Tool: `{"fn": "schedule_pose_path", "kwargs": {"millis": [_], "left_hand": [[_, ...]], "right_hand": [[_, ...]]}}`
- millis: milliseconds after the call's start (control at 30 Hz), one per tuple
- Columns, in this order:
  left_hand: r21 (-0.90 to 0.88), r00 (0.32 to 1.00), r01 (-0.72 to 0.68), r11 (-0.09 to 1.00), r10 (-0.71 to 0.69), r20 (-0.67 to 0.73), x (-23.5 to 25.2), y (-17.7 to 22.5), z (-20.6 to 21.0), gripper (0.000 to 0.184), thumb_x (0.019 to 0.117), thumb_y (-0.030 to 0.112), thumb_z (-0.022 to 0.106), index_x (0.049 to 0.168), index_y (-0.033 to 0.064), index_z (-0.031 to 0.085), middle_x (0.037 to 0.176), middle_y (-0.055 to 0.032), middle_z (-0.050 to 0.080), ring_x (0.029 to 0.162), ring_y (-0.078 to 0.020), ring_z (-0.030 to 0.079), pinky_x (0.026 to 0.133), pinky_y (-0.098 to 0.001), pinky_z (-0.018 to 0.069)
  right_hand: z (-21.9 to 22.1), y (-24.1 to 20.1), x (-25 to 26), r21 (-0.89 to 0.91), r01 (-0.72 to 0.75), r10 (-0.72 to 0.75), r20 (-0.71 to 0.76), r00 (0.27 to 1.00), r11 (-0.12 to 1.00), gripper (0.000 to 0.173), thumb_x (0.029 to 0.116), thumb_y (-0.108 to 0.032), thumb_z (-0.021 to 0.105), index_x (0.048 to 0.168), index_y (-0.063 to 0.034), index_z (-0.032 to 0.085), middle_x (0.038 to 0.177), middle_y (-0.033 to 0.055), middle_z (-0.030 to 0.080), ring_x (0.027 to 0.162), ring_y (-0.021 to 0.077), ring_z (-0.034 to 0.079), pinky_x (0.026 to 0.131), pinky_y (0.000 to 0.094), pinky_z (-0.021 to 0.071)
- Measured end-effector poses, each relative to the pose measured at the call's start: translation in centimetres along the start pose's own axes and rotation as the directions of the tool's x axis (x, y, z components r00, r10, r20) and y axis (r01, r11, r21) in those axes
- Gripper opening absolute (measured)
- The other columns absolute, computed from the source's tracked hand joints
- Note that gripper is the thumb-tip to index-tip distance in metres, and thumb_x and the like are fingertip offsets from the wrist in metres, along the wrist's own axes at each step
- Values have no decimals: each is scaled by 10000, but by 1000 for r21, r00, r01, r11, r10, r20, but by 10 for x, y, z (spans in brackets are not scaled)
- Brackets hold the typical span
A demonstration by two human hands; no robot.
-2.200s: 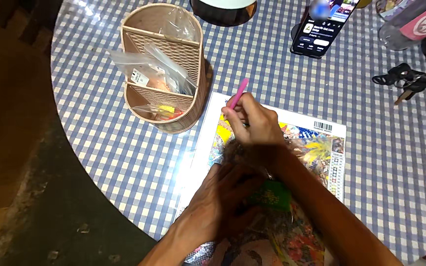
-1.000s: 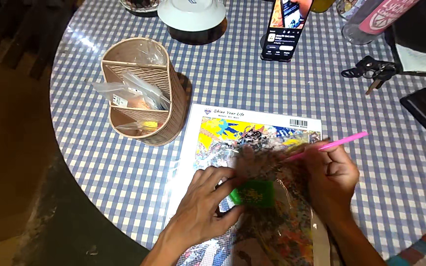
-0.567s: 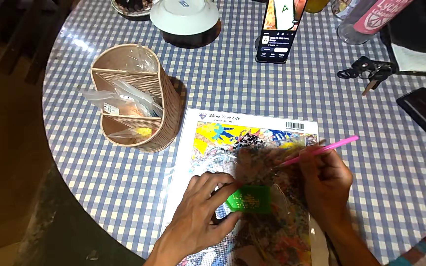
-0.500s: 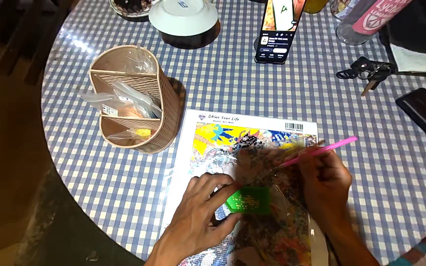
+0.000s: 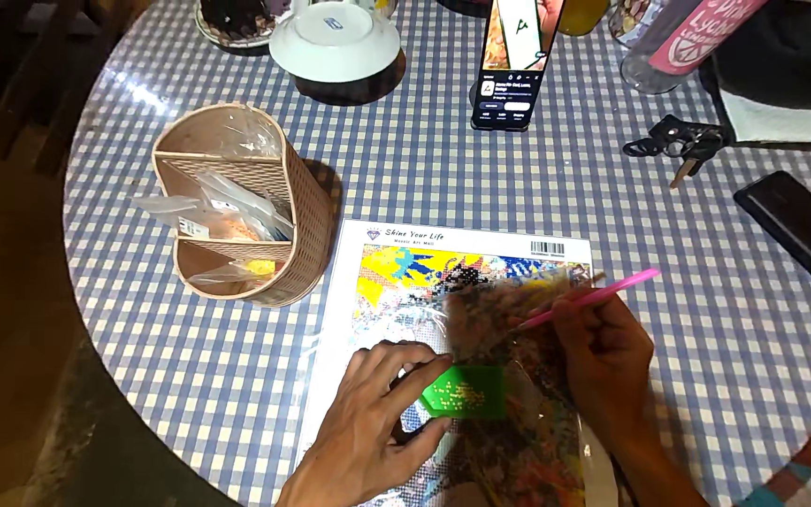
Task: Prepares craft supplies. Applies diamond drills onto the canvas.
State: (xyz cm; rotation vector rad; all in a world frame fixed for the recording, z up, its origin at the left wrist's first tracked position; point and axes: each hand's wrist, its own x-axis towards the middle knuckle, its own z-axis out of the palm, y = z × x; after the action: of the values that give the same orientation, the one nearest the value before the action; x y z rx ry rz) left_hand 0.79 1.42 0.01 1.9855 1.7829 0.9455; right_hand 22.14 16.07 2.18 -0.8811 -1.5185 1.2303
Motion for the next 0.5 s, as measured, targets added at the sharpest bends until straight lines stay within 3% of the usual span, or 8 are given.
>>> {"fn": "schedule_pose_path", "kwargs": {"millis": [500], "left_hand": [[3, 1000, -6, 1000, 6, -4, 0, -1, 0, 492, 934, 548, 643, 1352, 290, 670, 1273, 55, 649, 1096, -94, 562, 903, -329, 405]], "right_hand": [[0, 2, -1, 41, 12, -12, -1, 1000, 999, 75, 1041, -82, 576, 1116, -72, 574, 919, -43, 751, 812, 118, 766, 767, 299, 675]]}}
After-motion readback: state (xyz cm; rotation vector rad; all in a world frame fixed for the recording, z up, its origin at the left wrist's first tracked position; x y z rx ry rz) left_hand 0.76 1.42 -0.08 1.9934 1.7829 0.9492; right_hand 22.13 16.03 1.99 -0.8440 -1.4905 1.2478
